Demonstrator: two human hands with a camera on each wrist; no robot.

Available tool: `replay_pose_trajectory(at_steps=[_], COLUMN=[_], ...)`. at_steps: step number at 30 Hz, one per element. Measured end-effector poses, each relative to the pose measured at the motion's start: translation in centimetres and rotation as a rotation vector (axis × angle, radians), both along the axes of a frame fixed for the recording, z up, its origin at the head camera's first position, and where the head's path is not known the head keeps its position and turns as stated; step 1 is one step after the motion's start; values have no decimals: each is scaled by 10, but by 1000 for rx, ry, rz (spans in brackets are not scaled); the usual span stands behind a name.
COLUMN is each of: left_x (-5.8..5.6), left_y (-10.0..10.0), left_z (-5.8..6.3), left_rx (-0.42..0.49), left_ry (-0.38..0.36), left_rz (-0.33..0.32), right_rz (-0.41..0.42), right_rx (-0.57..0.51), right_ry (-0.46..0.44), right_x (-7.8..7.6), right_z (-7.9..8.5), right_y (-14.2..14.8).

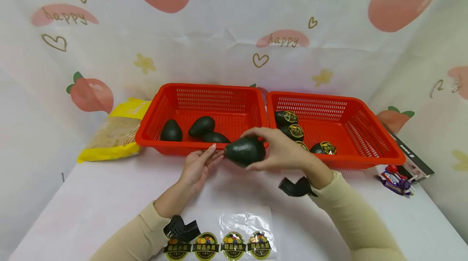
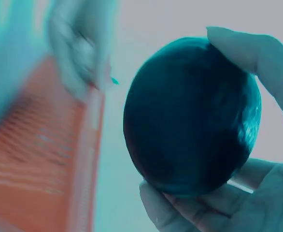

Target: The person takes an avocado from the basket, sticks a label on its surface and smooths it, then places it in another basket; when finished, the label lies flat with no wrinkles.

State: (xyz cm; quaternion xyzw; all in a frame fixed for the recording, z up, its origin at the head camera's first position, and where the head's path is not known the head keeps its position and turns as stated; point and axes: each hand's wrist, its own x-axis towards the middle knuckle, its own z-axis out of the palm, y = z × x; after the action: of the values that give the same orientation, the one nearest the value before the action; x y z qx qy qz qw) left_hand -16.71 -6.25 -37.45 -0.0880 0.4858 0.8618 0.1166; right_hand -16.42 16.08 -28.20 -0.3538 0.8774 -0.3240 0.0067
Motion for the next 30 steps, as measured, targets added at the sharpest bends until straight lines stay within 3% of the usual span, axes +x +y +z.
replay_pose_trajectory(at_steps=[5, 11, 16, 22, 26, 28, 30], left_x=[2, 1, 1, 4, 20, 36, 57], left_y=[2, 2, 1, 0, -3, -3, 0], left_z=[-2, -3, -2, 0, 3, 5, 6], left_rx=[25, 32, 32, 25, -26, -150, -366], left_ry=[-3, -1, -3, -19, -10, 77, 266], left_rz=[11, 12, 17, 4, -95, -228, -435], right_rz=[-112, -271, -320, -309, -301, -309, -326], right_rx=[33, 93, 101, 116, 163, 188, 197], right_ry=[28, 74, 67, 89, 105, 117, 143], right_x=[27, 27, 24, 23, 23, 25, 31], right_z=[-48, -91, -106, -108, -104, -99, -93], right_y=[9, 5, 3, 2, 2, 4, 8])
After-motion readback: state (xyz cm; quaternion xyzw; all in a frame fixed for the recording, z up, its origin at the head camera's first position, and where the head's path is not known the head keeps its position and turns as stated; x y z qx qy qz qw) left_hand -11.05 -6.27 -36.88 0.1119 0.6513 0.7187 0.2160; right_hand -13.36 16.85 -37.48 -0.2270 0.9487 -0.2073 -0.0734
